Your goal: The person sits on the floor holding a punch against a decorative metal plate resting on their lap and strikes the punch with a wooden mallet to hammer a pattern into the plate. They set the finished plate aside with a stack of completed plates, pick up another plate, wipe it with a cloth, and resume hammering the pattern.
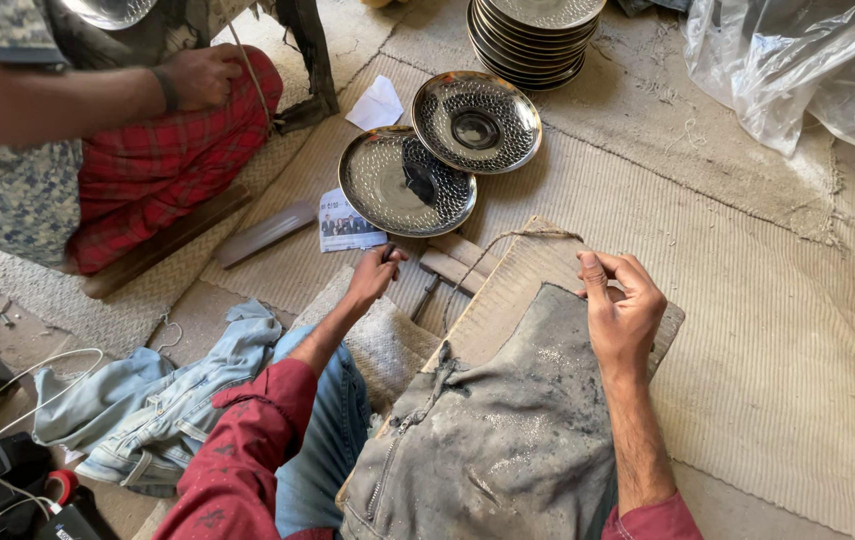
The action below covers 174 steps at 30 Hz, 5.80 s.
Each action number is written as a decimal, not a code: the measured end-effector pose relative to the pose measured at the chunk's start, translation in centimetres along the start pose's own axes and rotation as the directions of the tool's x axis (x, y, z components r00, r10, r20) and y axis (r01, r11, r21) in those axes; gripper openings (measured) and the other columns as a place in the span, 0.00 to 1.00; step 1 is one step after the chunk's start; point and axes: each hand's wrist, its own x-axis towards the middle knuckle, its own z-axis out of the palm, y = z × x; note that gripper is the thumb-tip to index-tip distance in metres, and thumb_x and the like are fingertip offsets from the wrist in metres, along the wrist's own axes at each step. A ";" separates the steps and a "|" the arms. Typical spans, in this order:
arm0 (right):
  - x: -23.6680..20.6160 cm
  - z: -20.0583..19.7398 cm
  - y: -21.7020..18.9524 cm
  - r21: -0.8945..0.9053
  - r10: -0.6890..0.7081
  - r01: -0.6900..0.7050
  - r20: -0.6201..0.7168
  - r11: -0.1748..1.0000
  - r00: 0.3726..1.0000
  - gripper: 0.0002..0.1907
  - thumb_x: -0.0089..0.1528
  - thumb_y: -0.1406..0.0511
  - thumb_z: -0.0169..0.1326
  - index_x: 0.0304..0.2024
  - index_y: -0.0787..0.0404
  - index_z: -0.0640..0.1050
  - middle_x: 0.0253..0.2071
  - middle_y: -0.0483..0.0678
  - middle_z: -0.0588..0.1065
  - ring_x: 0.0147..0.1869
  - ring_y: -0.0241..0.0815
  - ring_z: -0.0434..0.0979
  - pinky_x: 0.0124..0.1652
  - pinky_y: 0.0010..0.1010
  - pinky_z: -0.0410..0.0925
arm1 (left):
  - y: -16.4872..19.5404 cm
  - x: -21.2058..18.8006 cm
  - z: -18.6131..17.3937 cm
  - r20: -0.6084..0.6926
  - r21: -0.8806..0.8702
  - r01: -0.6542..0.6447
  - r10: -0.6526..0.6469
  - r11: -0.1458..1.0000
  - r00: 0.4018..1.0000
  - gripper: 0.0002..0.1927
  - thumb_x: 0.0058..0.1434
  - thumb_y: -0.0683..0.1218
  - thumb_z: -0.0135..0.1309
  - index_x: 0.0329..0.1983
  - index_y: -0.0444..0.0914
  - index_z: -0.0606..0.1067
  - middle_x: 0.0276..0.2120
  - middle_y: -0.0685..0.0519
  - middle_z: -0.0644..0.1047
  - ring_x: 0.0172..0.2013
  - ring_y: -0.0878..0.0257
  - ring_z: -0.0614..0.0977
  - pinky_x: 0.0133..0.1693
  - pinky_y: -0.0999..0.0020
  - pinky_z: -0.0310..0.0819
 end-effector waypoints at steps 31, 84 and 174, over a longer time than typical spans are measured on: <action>-0.2 -0.3 -0.7 -0.041 0.026 -0.026 0.012 0.999 1.000 0.12 0.70 0.62 0.57 0.43 0.67 0.83 0.37 0.48 0.78 0.39 0.35 0.81 0.33 0.25 0.79 | 1.2 3.5 -0.1 -0.348 -0.005 0.182 -0.172 0.983 0.921 0.20 0.61 0.57 0.56 0.37 0.35 0.81 0.26 0.49 0.82 0.31 0.58 0.82 0.39 0.61 0.72; -1.0 -0.7 -2.4 -0.136 0.094 -0.079 0.101 0.988 0.990 0.12 0.66 0.64 0.60 0.50 0.63 0.82 0.41 0.46 0.79 0.46 0.33 0.80 0.40 0.23 0.76 | -5.9 -3.6 6.8 -0.180 0.783 -0.140 0.435 0.607 0.882 0.10 0.63 0.51 0.55 0.40 0.41 0.74 0.32 0.48 0.80 0.33 0.53 0.83 0.32 0.57 0.78; -28.6 -24.0 13.0 -0.859 0.460 -0.484 -0.366 0.166 0.809 0.26 0.64 0.57 0.57 0.66 0.50 0.74 0.61 0.69 0.67 0.66 0.68 0.63 0.61 0.57 0.58 | 4.0 -26.7 -0.9 0.210 -0.580 0.022 0.124 0.814 0.970 0.14 0.79 0.48 0.47 0.41 0.32 0.68 0.32 0.55 0.63 0.31 0.68 0.63 0.34 0.72 0.59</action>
